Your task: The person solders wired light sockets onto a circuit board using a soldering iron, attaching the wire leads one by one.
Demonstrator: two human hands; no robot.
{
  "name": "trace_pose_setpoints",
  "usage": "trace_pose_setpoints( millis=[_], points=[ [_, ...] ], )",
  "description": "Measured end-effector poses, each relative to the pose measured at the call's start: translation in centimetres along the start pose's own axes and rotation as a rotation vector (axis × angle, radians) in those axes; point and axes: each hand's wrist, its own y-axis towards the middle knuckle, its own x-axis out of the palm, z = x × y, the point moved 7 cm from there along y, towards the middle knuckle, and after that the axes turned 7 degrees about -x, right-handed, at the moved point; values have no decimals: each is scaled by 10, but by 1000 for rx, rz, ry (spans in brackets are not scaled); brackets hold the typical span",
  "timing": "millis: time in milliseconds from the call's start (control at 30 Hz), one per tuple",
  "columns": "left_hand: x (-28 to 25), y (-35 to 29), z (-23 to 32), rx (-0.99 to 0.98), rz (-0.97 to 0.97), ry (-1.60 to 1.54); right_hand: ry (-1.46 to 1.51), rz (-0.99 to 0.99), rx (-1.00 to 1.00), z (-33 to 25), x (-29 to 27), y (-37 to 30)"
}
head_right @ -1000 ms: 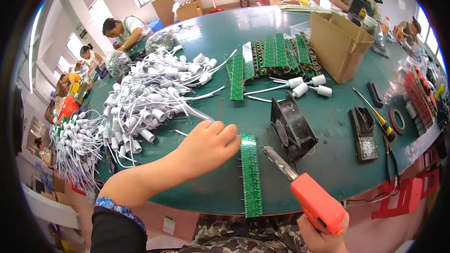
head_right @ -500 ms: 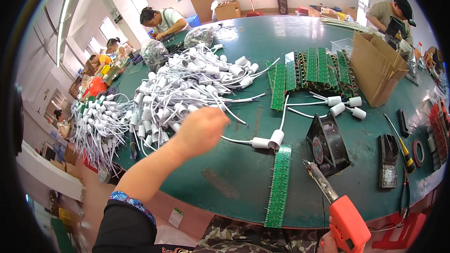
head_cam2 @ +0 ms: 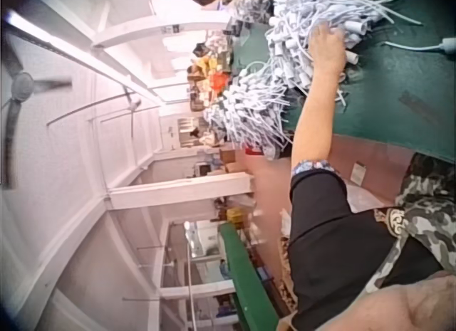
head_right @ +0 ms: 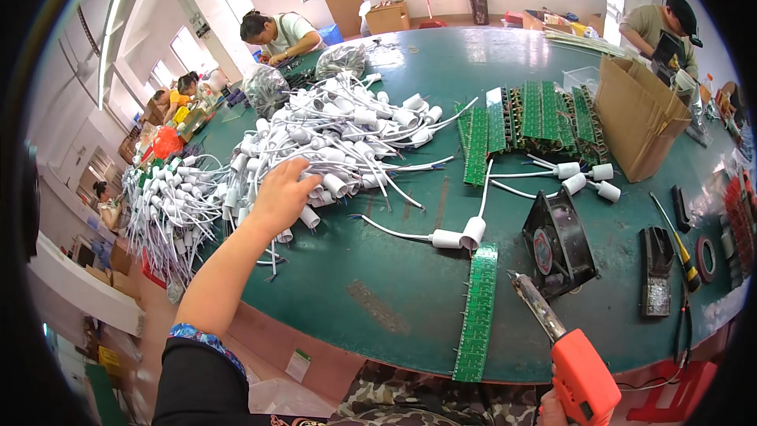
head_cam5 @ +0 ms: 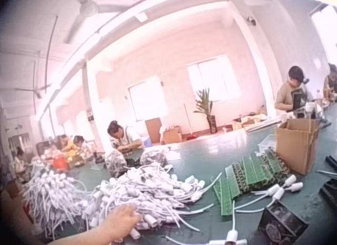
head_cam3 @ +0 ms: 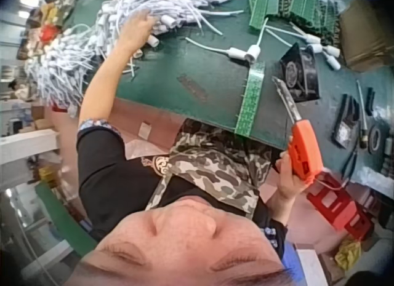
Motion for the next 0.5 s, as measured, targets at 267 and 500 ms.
trace_pose_setpoints(
  millis=[267, 500],
  points=[
    [-78, 12, 96, 125, 149, -635, -71, 244, 39, 8, -10, -17],
    [-55, -3, 201, 408, -28, -826, -95, 125, 72, 2, 6, -10]
  ],
)
